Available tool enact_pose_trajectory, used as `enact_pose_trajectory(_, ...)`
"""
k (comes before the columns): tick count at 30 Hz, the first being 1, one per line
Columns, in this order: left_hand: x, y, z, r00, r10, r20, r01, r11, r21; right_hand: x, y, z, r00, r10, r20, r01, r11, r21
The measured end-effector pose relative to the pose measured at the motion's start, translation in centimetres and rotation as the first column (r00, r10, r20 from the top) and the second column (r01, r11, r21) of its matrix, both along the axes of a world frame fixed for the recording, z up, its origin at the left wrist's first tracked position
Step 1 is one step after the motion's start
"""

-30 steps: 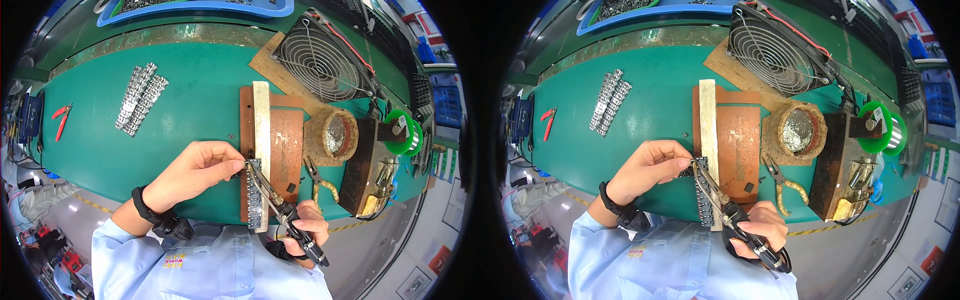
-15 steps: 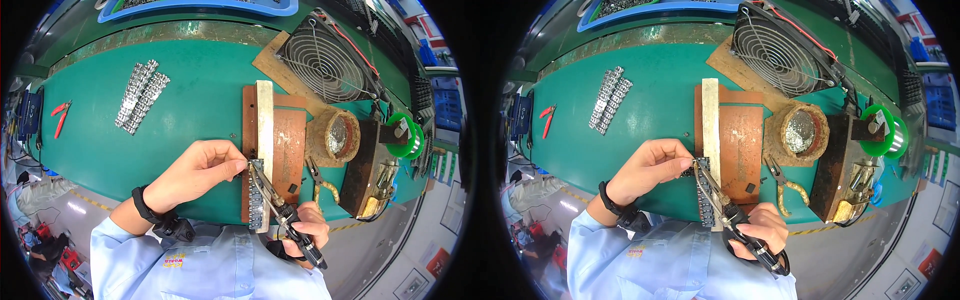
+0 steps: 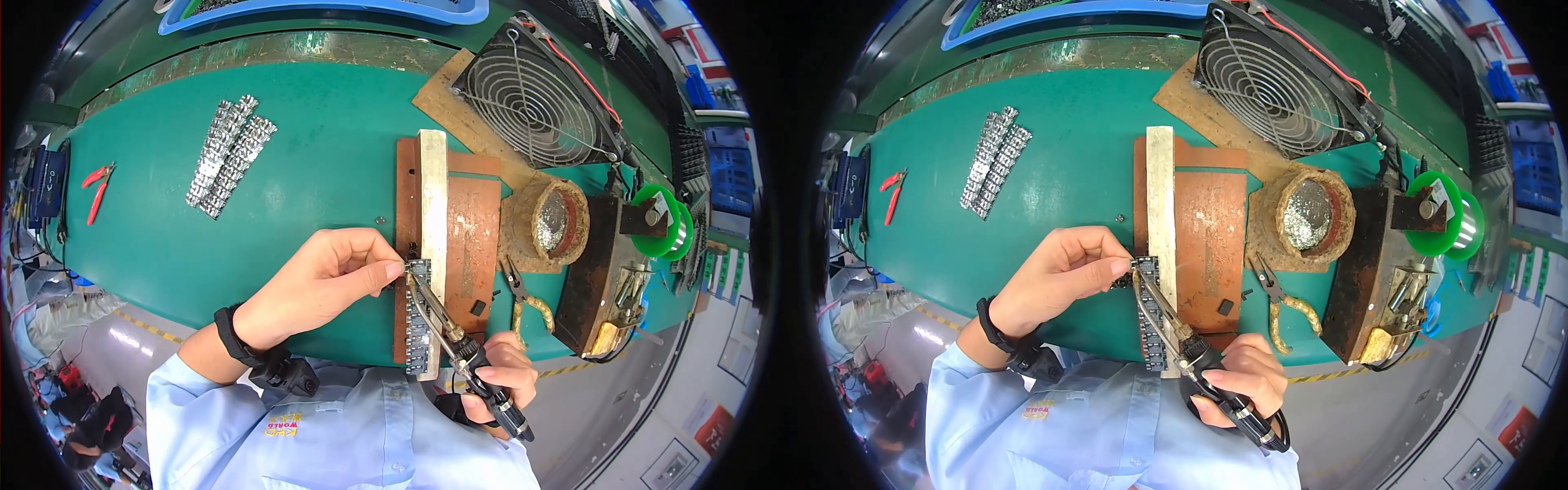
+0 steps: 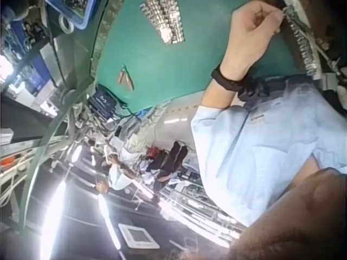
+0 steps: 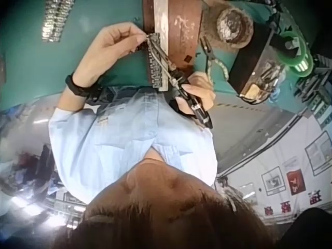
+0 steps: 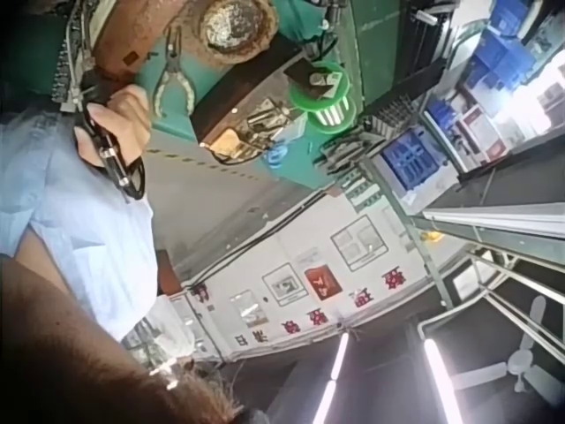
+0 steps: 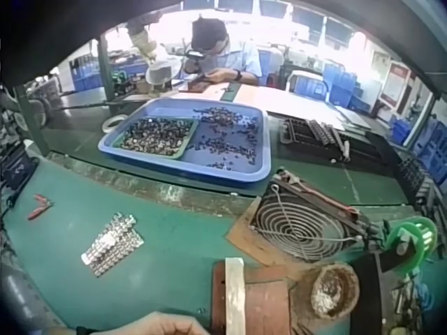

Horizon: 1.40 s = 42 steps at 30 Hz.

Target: The person picks up a circuit board and places it onto a wooden block. They pick up a small component by hand, place it onto the circuit board, and use a soldering iron to solder the connection, repeating this process for multiple components before starting on a new board.

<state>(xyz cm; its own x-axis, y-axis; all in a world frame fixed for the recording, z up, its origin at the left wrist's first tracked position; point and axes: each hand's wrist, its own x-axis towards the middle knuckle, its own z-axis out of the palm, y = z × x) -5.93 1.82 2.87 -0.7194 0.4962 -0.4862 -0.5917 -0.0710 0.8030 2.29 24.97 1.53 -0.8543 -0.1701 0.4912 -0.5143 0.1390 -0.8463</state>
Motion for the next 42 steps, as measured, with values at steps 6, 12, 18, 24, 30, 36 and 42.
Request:
enact_pose_trajectory(6, 0.0, -0.1, 0.1, 1.000, 0.001, -0.006, -0.001, 1.000, -0.024, 0.2, 0.5, 0.5, 0.996, 0.080, 0.050, -0.087, 0.984, 0.155)
enact_pose_trajectory(12, 0.2, 0.1, -0.2, 0.999, 0.019, -0.035, -0.019, 1.000, 0.001, 2.6, 0.8, -1.8, 0.980, -0.193, -0.052, 0.196, 0.980, 0.045)
enact_pose_trajectory(18, 0.2, 0.1, -0.1, 0.999, 0.014, -0.034, -0.014, 1.000, -0.012, 3.0, 0.2, -1.7, 0.735, -0.663, 0.145, 0.601, 0.735, 0.315)
enact_pose_trajectory(24, -0.1, -0.5, 0.3, 0.979, 0.069, -0.191, -0.100, 0.983, -0.155, 2.5, -0.3, -2.2, 0.794, -0.607, 0.034, 0.595, 0.788, 0.159)
enact_pose_trajectory(30, -0.9, -2.2, -0.4, 0.782, 0.139, -0.608, -0.466, 0.777, -0.422, 2.6, -0.5, -3.5, 0.885, -0.465, 0.032, 0.465, 0.885, 0.013)
enact_pose_trajectory(36, -1.0, -0.6, -0.7, 0.610, -0.229, -0.759, -0.412, 0.726, -0.550, 2.6, 0.0, -3.8, 0.897, -0.441, 0.022, 0.440, 0.897, 0.033)
enact_pose_trajectory(42, -1.0, 0.3, -1.4, 0.464, -0.386, -0.798, -0.473, 0.654, -0.591, 2.7, 0.1, -3.6, 0.906, -0.423, 0.008, 0.422, 0.905, 0.043)
